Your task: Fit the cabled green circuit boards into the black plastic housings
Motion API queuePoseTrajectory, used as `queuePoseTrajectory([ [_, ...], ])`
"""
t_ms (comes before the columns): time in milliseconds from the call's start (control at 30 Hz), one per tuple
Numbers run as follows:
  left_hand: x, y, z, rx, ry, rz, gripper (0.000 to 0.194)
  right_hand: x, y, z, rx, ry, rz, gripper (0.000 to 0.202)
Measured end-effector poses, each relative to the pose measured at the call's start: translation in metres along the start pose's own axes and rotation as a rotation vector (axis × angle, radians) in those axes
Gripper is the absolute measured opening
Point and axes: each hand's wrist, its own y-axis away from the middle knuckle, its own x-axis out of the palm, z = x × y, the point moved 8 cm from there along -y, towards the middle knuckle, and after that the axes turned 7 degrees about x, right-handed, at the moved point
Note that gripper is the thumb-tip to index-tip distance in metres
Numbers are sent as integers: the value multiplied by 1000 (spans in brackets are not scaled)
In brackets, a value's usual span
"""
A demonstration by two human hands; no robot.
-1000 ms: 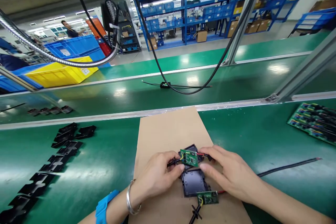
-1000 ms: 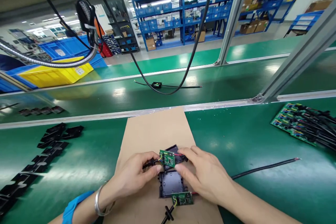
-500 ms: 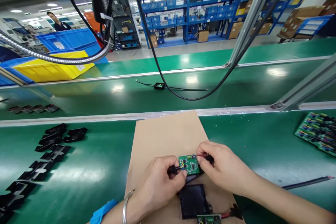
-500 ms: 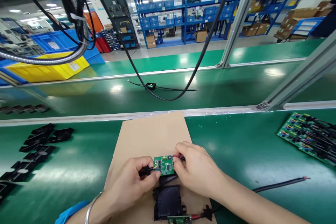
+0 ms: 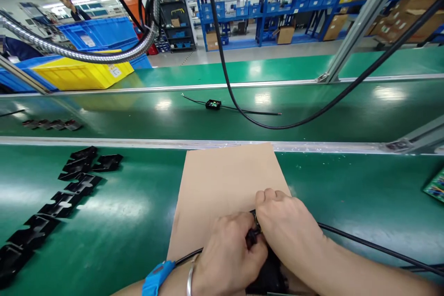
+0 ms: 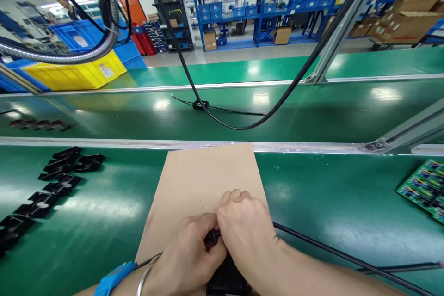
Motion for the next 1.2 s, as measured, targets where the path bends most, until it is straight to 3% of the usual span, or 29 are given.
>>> queuePoseTrajectory([
  [67, 0, -2, 3, -29, 50, -8, 10, -3, 1, 3, -28, 5, 14, 24],
  [167, 1, -4, 17, -99, 263, -12, 16, -11, 8, 2, -204, -142, -15, 35],
  [300, 11, 3, 28, -150, 573, 116, 22, -12, 14, -12, -396, -284, -49, 33],
  [400, 13, 13, 36, -200, 446, 188, 26, -4, 10, -22, -418, -209, -110, 35],
  [533, -5, 11, 34, -60, 232, 70, 29, 5, 6, -23, -439, -162, -155, 32],
  [667, -15, 6, 34, 17, 147, 70, 22, 0, 13, -22, -456, -232, -150, 21],
  [900, -34, 2, 33, 94, 90, 15, 20, 7, 20, -18, -511, -415, 33, 22],
  [1067, -29, -3, 32, 143, 106, 43, 21, 18, 12, -19, -501, -399, 78, 16],
  [1200, -23, -5, 30, 123, 92, 79, 17, 17, 7, -19, -524, -400, 40, 18],
])
